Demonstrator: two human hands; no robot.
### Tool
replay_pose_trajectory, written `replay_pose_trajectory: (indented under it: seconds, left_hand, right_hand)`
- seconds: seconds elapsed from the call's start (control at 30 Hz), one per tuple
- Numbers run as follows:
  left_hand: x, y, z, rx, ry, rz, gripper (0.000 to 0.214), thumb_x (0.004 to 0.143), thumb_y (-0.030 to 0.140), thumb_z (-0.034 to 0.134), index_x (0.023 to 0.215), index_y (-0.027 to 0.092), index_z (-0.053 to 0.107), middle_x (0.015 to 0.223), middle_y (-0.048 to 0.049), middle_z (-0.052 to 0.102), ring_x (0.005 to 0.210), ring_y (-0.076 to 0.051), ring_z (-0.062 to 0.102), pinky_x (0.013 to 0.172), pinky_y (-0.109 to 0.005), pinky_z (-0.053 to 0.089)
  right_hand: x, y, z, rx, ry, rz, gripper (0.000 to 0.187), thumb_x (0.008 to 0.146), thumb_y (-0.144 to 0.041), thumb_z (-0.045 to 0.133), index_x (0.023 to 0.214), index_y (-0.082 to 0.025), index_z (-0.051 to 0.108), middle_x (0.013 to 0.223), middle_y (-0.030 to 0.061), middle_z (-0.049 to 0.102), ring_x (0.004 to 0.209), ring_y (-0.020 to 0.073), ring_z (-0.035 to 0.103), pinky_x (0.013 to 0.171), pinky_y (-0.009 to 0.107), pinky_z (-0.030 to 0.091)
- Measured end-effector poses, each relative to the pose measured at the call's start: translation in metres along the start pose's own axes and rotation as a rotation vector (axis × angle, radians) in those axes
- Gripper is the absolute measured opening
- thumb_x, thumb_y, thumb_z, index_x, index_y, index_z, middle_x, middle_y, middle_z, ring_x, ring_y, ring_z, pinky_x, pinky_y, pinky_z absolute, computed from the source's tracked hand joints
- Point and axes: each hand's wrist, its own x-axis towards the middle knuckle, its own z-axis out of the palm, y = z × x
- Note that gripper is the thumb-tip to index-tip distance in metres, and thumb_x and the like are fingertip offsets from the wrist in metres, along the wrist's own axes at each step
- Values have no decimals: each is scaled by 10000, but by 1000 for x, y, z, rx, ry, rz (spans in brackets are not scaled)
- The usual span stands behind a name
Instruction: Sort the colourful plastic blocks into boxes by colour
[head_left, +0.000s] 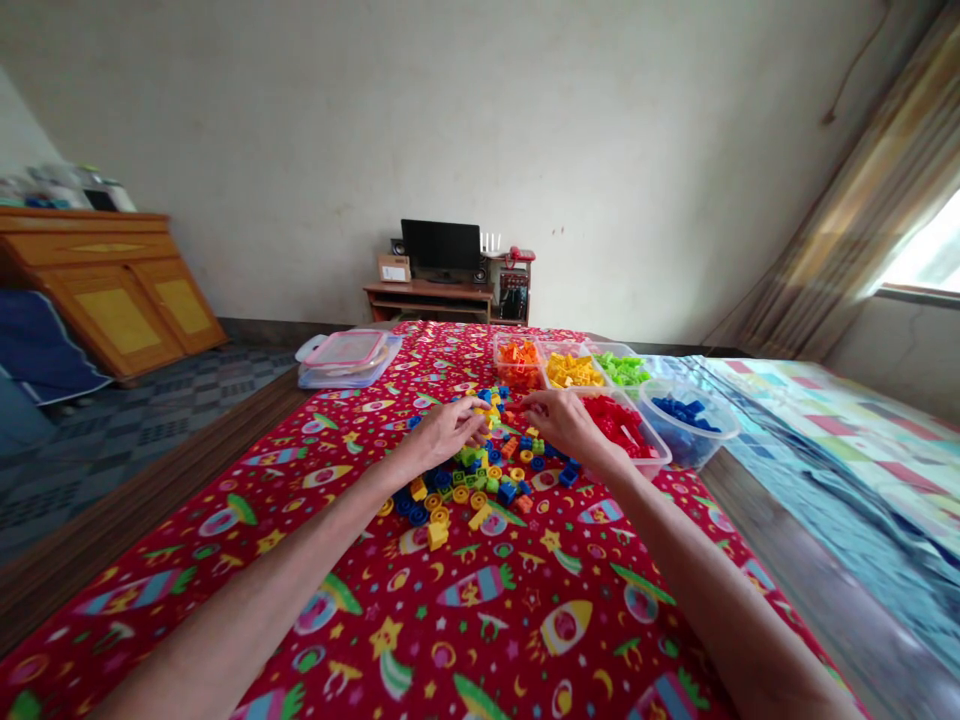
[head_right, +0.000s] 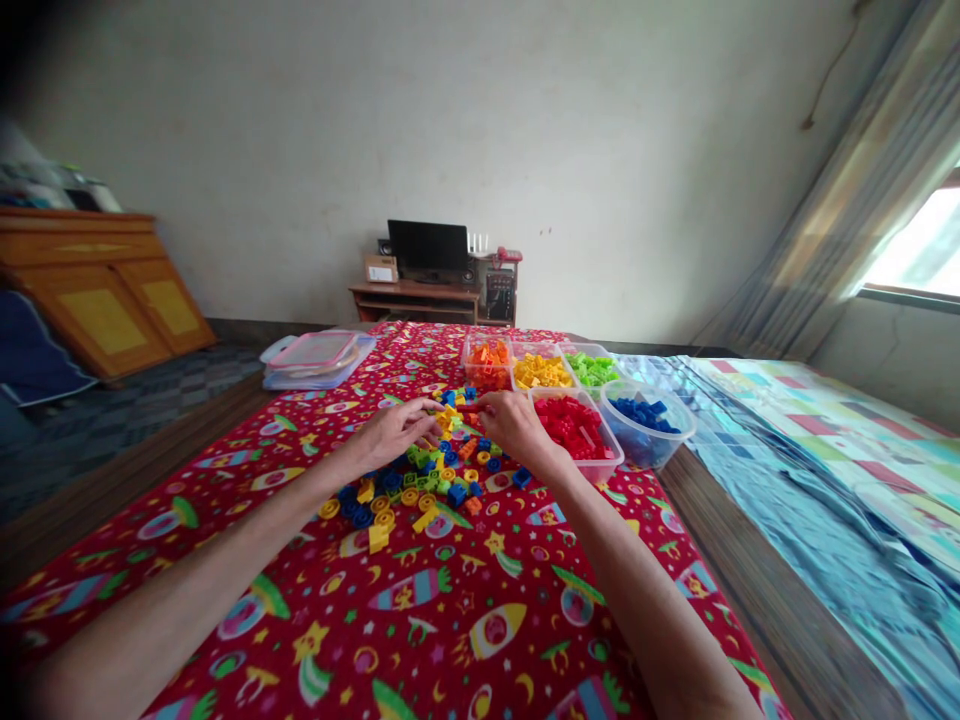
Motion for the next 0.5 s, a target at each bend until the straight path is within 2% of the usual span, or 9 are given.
replay_pose_trajectory:
  seconds: [0.17, 0.4, 0.5]
  left_hand:
    - [1, -5, -2, 163, 15, 39, 367, 904, 360, 422, 1140, 140, 597, 797, -57, 726, 728, -185, 701, 632, -271, 549]
    - [-1, 0, -4, 338, 21, 11, 317, 900, 287, 419, 1095, 168, 638, 801, -39, 736, 746, -178, 696, 693, -265, 539]
    - [-1, -3, -4, 464, 72, 54, 286, 889, 264, 434, 1053, 175, 652, 910, -53, 732, 829, -194, 683, 783, -299, 529]
  right_hand:
    - [2, 6, -6, 9, 46, 55, 282, 805, -194, 540, 1011, -157, 729, 782, 52, 717, 678, 145, 614, 659, 231, 415]
    - [3, 7, 1, 62, 65, 49, 239, 769, -198, 620, 977, -144, 725, 696, 20, 686, 607, 115, 574, 615, 208, 389]
    - [3, 8, 3, 54, 60, 43, 199, 772, -203, 633, 938, -131, 716, 671, 14, 667, 589, 102, 548, 594, 201, 368]
